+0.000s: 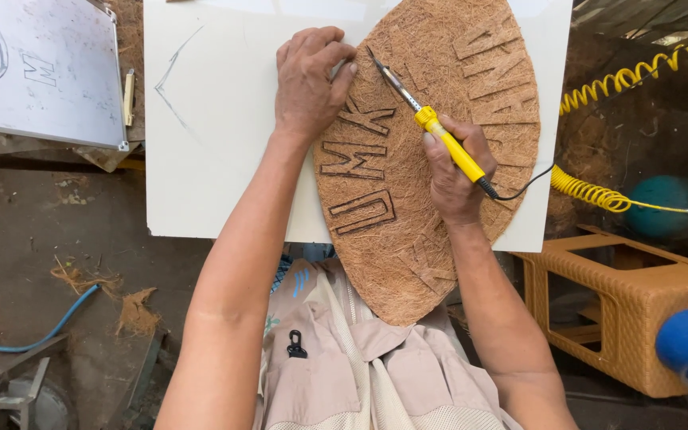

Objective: The person uses a yellow electric carving tool to trace and deepen letter outlines on a brown cocofiber mat. They hold the mat with the left hand while guiding the tool along the edges of the letters with the right hand, working on a white workbench in a workshop.

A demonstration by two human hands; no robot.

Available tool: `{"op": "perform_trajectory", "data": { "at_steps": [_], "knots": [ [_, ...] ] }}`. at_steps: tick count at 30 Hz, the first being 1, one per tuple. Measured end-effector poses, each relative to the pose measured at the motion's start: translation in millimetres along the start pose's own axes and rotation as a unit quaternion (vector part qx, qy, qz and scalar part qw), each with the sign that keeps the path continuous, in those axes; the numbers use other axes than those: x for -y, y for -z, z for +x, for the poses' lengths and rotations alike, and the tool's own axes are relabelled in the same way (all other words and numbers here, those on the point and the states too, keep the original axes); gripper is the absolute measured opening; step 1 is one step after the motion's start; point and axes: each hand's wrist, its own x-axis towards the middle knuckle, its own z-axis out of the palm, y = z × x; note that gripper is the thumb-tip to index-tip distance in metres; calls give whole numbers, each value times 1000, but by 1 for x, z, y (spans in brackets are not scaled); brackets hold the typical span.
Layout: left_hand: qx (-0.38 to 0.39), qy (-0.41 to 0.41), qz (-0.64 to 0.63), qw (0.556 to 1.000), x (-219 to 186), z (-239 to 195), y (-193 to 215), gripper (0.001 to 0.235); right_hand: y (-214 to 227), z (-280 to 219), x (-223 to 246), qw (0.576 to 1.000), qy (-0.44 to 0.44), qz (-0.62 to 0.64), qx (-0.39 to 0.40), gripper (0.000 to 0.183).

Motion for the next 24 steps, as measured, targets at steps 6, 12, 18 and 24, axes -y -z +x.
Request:
{"op": "perform_trajectory", "data": {
  "at_steps": [6, 12, 18, 24],
  "knots": [
    [-2, -5, 5, 1000, 0, 0, 0, 9, 0, -1, -2, 1000, -2, -2, -4, 19],
    [3, -4, 8, 1000, 3, 0, -2, 9, 0, -1, -1, 1000, 2, 0, -3, 21],
    [-17, -15, -1, 1000, 2, 0, -2, 10, 2, -2, -3, 1000, -4, -15, -11, 22],
    [-7, -8, -2, 1000, 1, 0, -1, 9, 1, -1, -1, 1000, 9, -14, -7, 20]
  ]
}}
